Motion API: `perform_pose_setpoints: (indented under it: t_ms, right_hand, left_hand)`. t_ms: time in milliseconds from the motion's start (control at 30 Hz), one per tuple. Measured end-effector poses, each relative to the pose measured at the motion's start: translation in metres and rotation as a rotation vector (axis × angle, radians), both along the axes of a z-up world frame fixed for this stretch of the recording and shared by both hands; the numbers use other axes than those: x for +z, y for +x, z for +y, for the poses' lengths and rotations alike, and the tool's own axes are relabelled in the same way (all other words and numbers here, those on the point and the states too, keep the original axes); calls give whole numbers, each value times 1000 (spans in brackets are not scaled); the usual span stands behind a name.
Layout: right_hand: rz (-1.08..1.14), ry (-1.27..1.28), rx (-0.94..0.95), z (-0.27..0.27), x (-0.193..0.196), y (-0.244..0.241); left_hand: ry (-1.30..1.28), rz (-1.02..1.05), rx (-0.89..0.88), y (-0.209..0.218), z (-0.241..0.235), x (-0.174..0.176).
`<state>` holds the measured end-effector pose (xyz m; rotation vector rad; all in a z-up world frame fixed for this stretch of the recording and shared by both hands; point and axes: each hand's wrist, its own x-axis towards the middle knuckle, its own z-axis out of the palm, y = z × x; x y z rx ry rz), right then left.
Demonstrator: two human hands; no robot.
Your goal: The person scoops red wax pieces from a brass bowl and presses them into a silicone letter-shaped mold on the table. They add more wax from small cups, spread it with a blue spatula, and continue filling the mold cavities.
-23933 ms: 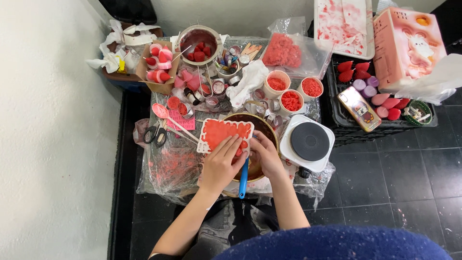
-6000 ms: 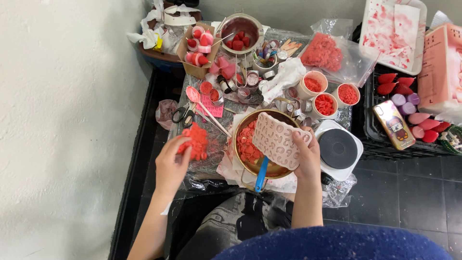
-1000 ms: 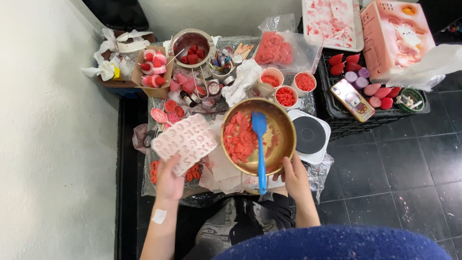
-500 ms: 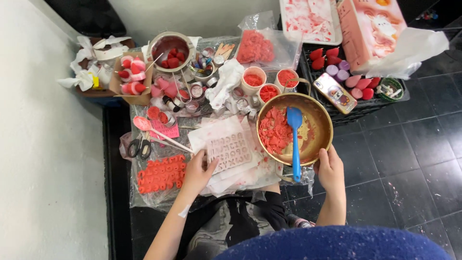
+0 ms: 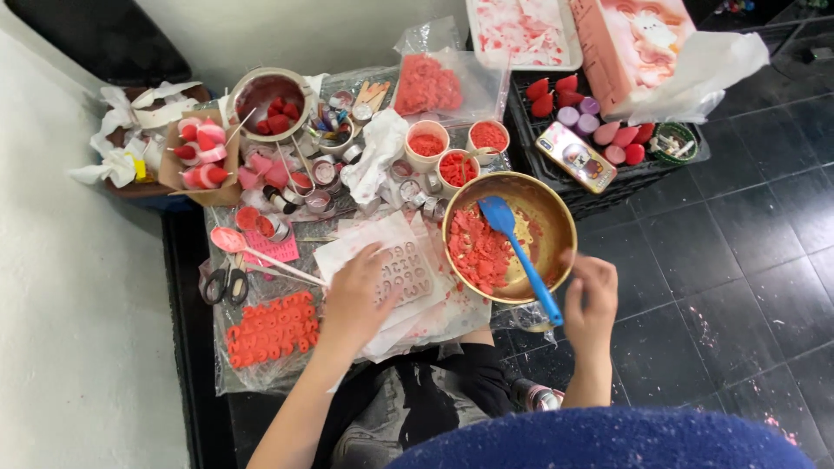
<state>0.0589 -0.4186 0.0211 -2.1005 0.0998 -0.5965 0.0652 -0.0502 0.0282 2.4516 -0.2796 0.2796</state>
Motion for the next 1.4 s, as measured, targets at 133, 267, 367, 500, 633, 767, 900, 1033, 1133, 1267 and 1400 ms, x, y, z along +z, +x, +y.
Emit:
perform_pose_setpoints:
  t_ms: [133,267,367,500,633,767,900,1033,1133,1267,1400]
  right_hand:
    - [-70,-360,165,4,33,-20]
    - [42,-428,369,19,68,-18]
    - [32,-565,409,33,88,-11]
    - [158,-545,656,36,92,8]
    - [88,-505,680,30,71,22]
    - [-304,-553,268,26,36,8]
    - [-376,-30,-319,13,-54,-23]
    - [42,133,-193,48,-58,-28]
    - [279,-49,-171,61,-48,-24]
    - [404,-5,-106,53,-68,-16]
    - [577,562,9,43,-79,-12]
  left_hand:
    - [-38,-119,-190,25,-44,1]
    - [-114,-159,-363,45,-67,2]
    - [-186,-72,-364,57,-70,-6]
    - [-461,-49,-401,71,-70,-15]
    - [-519,185,-260,61,-70,-11]
    - [-577,97,-216,25,-64,5]
    - [-558,-1,-329,-4,-67,31]
    - [-412,-152,-339,0,-67,18]
    - [-332,-200,-323,3,-64,17]
    - [-245,-247,-313,10,-59,22]
    - [-243,-234,-356,10,-58,25]
